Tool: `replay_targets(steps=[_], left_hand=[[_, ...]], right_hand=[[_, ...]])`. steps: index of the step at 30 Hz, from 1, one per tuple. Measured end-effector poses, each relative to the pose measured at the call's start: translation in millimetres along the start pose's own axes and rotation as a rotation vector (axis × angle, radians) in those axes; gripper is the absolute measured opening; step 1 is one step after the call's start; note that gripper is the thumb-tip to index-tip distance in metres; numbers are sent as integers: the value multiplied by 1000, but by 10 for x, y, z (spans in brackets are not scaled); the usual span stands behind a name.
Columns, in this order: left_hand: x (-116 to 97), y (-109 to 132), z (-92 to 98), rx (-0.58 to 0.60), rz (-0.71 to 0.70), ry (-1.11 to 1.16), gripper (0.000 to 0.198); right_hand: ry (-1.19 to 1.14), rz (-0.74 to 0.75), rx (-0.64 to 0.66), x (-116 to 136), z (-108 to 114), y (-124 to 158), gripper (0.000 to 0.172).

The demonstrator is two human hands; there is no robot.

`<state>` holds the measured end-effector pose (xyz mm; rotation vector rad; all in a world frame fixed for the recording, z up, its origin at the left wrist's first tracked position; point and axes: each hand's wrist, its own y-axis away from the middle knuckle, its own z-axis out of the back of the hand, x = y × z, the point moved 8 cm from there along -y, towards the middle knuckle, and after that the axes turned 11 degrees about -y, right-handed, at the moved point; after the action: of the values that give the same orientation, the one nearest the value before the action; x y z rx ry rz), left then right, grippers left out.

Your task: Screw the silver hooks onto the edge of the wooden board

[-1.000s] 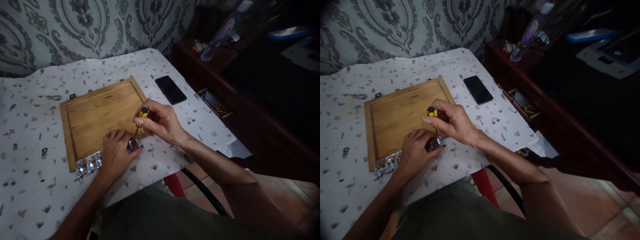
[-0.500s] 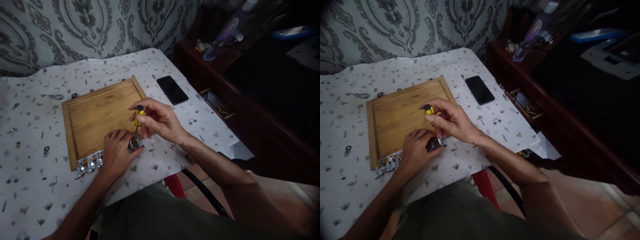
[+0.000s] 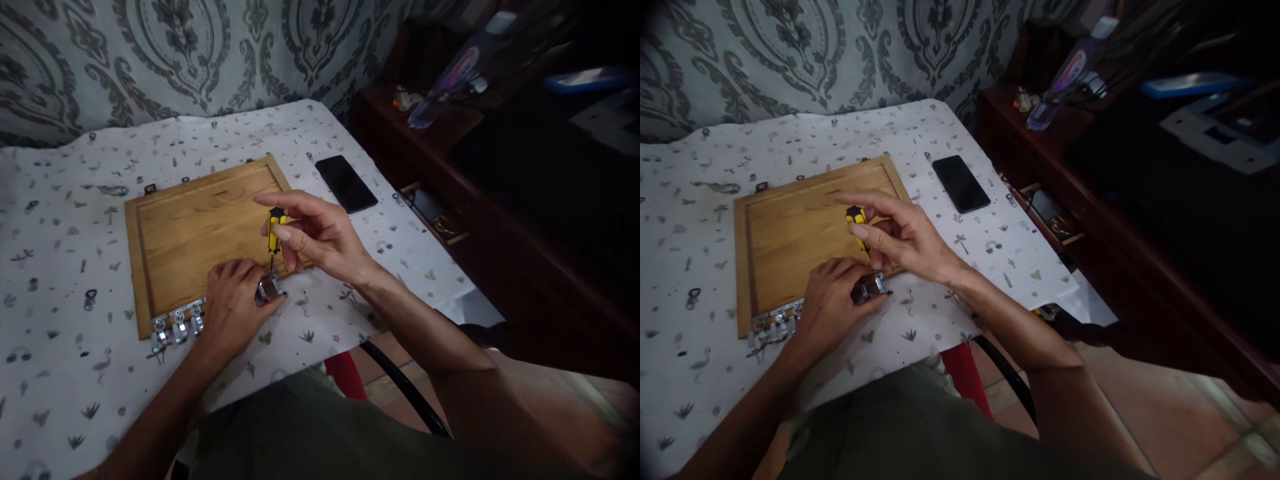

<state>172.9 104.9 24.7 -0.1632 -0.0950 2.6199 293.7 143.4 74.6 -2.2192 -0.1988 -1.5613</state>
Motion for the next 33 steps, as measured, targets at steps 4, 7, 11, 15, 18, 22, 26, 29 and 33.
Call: replay_targets(steps=[4,7,11,15,18,22,26,29,33], left_hand=[[1,6,2,-13,-2,11,27],[7,9,4,-17,5,11,27],[4,11,6,-23,6,21,29],[0,15,-2,-18,-1,15,29],[2,16,1,-17,0,17,28],[1,14,13,-22,14,21,27],[-7,16,11,-18,18,22,26],[0,23,7,-24,19,22,25],[7,26,9,-39,13,14,24]], right_hand=[[-35,9,-15,2,-21,-3,28],[-18,17,-64,-6,-27,-25,33],[-12,16,-47,15,-39,-12,33],[52,-30,7,17,-32,41,34],[69,-4,-24,30,-2,46,29],[59,45,-98,49,27,15,34],[18,61,-79,73,37,8,37],[3,65,-34,78,39,27,35],[30,82,-98,74,74,63,31]])
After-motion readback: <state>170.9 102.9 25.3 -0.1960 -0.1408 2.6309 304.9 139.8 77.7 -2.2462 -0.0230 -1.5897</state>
